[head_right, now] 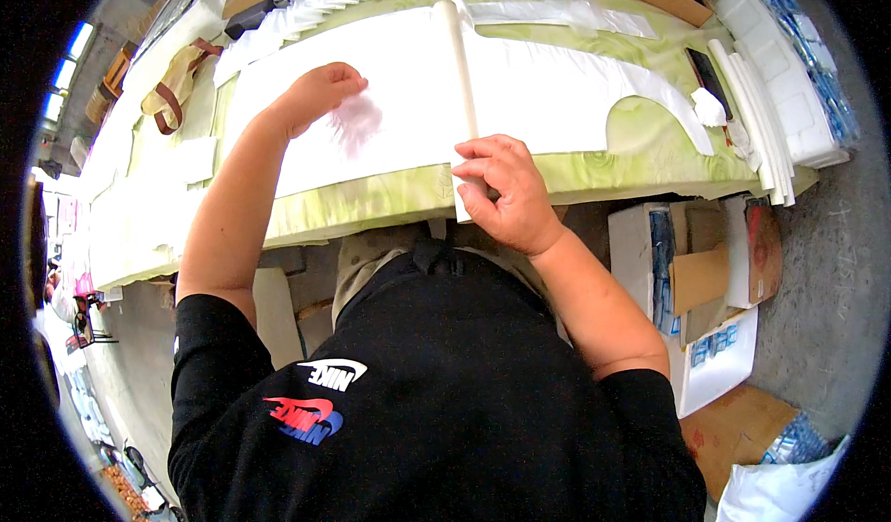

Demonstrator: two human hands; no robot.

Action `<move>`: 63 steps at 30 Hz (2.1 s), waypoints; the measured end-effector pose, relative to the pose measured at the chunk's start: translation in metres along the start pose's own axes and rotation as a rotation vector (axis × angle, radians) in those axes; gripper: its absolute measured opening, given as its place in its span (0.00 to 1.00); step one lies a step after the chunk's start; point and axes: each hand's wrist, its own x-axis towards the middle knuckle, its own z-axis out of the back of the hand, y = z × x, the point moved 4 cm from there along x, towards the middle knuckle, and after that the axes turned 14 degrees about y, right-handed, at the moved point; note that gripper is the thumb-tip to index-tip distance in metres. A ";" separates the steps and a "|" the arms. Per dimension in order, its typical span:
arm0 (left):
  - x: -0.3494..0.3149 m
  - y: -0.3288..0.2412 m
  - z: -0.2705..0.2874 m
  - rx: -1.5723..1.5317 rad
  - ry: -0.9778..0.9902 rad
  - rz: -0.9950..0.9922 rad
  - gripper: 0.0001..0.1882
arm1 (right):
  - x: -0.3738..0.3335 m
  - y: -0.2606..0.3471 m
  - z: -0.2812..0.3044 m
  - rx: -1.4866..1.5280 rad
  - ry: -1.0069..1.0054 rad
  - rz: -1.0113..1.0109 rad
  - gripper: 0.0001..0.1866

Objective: The person wraps small white rectangular items in clear plastic film on a green worktable. They unroll film, place an item, fold the film around it, and set the wrapped item aside, repeating the process.

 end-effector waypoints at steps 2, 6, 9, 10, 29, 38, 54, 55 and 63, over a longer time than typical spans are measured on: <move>0.014 -0.005 0.007 0.085 -0.148 0.019 0.15 | 0.001 0.002 -0.001 0.020 -0.006 -0.010 0.10; 0.026 -0.038 -0.026 0.445 -0.651 -0.284 0.13 | 0.001 0.001 0.000 0.021 -0.004 -0.018 0.10; 0.034 -0.046 -0.073 0.328 -0.626 -0.491 0.15 | 0.000 0.000 0.000 0.020 -0.007 -0.011 0.11; 0.033 -0.047 -0.089 0.203 -0.512 -0.472 0.18 | -0.001 -0.002 -0.002 0.021 -0.010 -0.007 0.11; -0.002 -0.055 -0.104 0.650 -0.306 -0.806 0.12 | 0.025 0.013 0.004 -0.056 0.020 0.034 0.11; -0.034 -0.016 -0.083 0.435 -0.339 -0.796 0.18 | 0.085 -0.054 -0.020 -0.329 0.272 -0.059 0.26; -0.044 -0.015 -0.082 0.422 -0.333 -0.767 0.16 | 0.103 -0.256 0.159 -0.394 0.025 -1.276 0.40; -0.042 -0.017 -0.083 0.411 -0.325 -0.777 0.16 | 0.083 -0.269 0.182 -0.461 -0.035 -1.334 0.40; -0.044 -0.012 -0.081 0.392 -0.329 -0.790 0.14 | 0.088 -0.191 0.084 -0.744 -0.118 -0.343 0.38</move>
